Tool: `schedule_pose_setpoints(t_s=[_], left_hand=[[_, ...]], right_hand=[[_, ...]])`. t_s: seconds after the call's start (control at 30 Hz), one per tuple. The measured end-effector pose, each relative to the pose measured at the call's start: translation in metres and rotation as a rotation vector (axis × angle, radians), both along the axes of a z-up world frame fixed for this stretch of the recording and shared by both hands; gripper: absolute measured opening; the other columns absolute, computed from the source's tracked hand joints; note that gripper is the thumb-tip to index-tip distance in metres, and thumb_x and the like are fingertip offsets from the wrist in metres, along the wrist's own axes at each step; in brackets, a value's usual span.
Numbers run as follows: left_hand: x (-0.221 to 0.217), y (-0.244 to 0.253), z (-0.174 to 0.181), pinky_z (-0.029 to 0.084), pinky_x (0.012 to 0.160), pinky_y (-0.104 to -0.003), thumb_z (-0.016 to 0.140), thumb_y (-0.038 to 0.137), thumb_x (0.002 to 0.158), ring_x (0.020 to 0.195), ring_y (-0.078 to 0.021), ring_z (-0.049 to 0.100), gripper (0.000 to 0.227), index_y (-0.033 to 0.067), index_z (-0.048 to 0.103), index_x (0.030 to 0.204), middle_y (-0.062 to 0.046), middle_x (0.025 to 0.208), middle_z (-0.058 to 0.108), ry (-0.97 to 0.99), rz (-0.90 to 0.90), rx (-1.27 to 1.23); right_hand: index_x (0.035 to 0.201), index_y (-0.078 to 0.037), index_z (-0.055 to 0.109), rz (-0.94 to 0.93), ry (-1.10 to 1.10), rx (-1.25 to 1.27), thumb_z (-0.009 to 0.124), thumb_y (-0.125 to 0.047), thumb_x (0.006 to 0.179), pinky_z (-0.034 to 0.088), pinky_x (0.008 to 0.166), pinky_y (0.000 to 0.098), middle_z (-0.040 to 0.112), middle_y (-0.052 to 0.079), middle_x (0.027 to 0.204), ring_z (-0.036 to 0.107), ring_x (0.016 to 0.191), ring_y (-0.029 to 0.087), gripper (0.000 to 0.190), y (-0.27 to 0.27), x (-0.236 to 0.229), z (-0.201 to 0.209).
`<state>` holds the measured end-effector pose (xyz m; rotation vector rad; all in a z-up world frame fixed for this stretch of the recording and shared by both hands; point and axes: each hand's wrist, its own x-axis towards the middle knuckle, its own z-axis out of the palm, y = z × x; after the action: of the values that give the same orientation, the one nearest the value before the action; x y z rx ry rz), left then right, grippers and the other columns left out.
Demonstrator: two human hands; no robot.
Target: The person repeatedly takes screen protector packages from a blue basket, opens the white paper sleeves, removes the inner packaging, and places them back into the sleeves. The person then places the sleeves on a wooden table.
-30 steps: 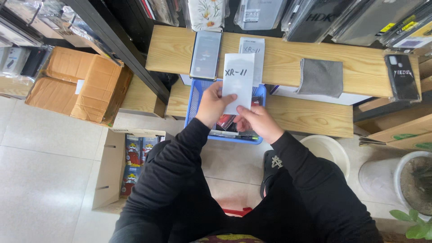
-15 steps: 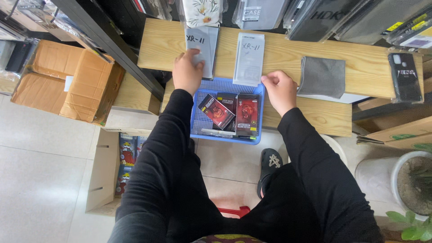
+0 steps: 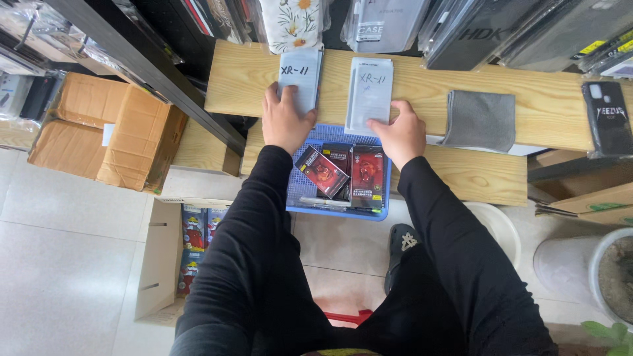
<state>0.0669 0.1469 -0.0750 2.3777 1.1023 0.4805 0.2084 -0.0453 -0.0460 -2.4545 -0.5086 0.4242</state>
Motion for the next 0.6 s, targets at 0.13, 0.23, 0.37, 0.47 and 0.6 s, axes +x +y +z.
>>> schedule_pose_setpoints(t_s=[0.13,0.23,0.37,0.47,0.6], left_hand=[[-0.004,-0.002,0.005,0.046,0.104,-0.049,0.077,0.034,0.079,0.131,-0.0402,0.044,0.056,0.0144,0.053,0.126,-0.018,0.140,0.036,0.000,-0.012,-0.016],[-0.006,-0.004,0.007,0.047,0.104,-0.049,0.077,0.034,0.080,0.131,-0.0401,0.045,0.057,0.0139,0.053,0.127,-0.018,0.140,0.035,0.010,-0.015,-0.022],[-0.012,-0.011,0.015,0.044,0.105,-0.051,0.075,0.037,0.081,0.133,-0.0393,0.044,0.057,0.0138,0.053,0.128,-0.018,0.142,0.036,0.012,-0.031,-0.031],[-0.011,-0.015,0.013,0.039,0.109,-0.051,0.075,0.038,0.083,0.132,-0.0412,0.044,0.057,0.0128,0.053,0.129,-0.021,0.140,0.039,-0.083,-0.063,0.016],[-0.012,-0.045,0.046,0.040,0.108,-0.050,0.057,0.047,0.098,0.128,-0.0375,0.052,0.050,0.0119,0.052,0.134,-0.018,0.134,0.052,-0.407,-0.200,-0.341]], right_hand=[[0.124,-0.014,0.063,-0.052,-0.001,0.089,0.081,-0.043,0.071,0.055,0.083,0.0436,0.072,0.006,0.094,0.068,0.101,0.030,0.063,-0.005,0.014,-0.025],[0.117,-0.007,0.067,-0.088,0.027,0.232,0.082,-0.033,0.073,0.059,0.070,0.0372,0.072,0.010,0.089,0.072,0.085,0.027,0.053,-0.007,0.018,-0.044],[0.090,-0.006,0.070,-0.098,0.238,0.537,0.077,-0.025,0.081,0.050,0.046,0.0235,0.063,0.006,0.065,0.062,0.052,0.014,0.022,-0.014,0.018,-0.059],[0.083,-0.005,0.066,-0.071,0.432,0.615,0.071,-0.020,0.088,0.049,0.041,0.0187,0.058,0.005,0.054,0.057,0.041,0.011,0.017,-0.023,-0.010,-0.020],[0.099,0.001,0.061,0.047,0.771,0.752,0.062,-0.013,0.095,0.057,0.051,0.0222,0.061,0.006,0.071,0.063,0.054,0.011,0.015,-0.042,-0.063,0.043]])
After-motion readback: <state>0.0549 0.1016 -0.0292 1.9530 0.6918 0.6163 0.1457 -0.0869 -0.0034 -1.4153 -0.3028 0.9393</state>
